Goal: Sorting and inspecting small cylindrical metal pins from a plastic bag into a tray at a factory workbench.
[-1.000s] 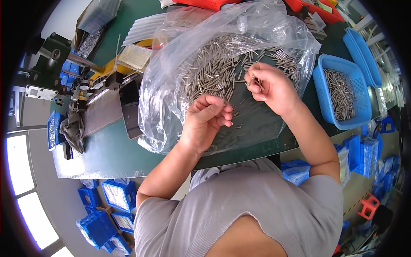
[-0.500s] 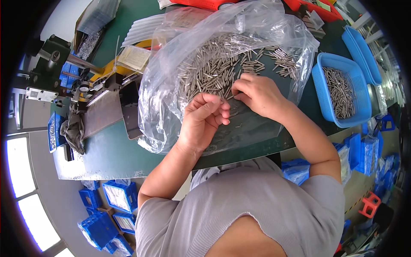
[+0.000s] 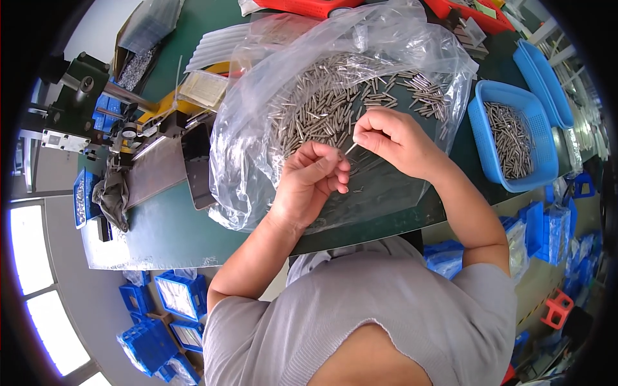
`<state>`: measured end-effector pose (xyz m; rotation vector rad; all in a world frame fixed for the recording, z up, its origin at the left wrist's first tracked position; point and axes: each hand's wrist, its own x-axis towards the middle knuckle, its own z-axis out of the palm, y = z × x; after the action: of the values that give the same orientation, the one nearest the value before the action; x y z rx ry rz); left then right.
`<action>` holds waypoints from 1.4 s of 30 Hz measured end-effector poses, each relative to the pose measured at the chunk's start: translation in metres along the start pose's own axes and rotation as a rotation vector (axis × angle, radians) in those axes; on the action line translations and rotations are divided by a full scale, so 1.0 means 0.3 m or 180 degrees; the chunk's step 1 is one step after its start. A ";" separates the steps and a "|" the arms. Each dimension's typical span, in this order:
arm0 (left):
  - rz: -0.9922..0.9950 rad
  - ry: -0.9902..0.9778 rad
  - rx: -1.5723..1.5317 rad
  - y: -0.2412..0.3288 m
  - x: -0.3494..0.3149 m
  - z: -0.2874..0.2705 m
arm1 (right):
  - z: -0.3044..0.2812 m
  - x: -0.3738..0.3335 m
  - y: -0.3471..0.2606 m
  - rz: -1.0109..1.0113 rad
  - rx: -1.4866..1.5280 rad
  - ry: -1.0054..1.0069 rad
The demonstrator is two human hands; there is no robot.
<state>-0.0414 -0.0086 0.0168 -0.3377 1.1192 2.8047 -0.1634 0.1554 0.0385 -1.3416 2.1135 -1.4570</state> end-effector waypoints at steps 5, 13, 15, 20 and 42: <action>-0.0110 -0.0052 -0.0037 -0.004 0.001 -0.002 | 0.007 0.000 -0.015 -0.0030 0.0159 -0.0021; -0.0091 -0.0051 -0.0109 -0.006 0.002 -0.005 | 0.008 -0.007 -0.021 -0.0165 0.0003 0.0078; -0.0094 -0.0050 -0.0109 -0.005 -0.001 -0.002 | 0.010 -0.006 -0.025 -0.0147 0.0030 0.0097; -0.0080 -0.0068 -0.0090 -0.004 -0.002 -0.002 | 0.029 -0.012 -0.033 -0.0173 0.0056 0.0216; -0.0034 0.0006 -0.0227 -0.002 -0.007 0.006 | -0.005 0.041 0.064 0.0638 -0.0292 0.0417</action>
<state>-0.0396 -0.0070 0.0179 -0.3515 1.0163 2.8406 -0.1815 0.1483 0.0267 -1.0522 2.3463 -1.4165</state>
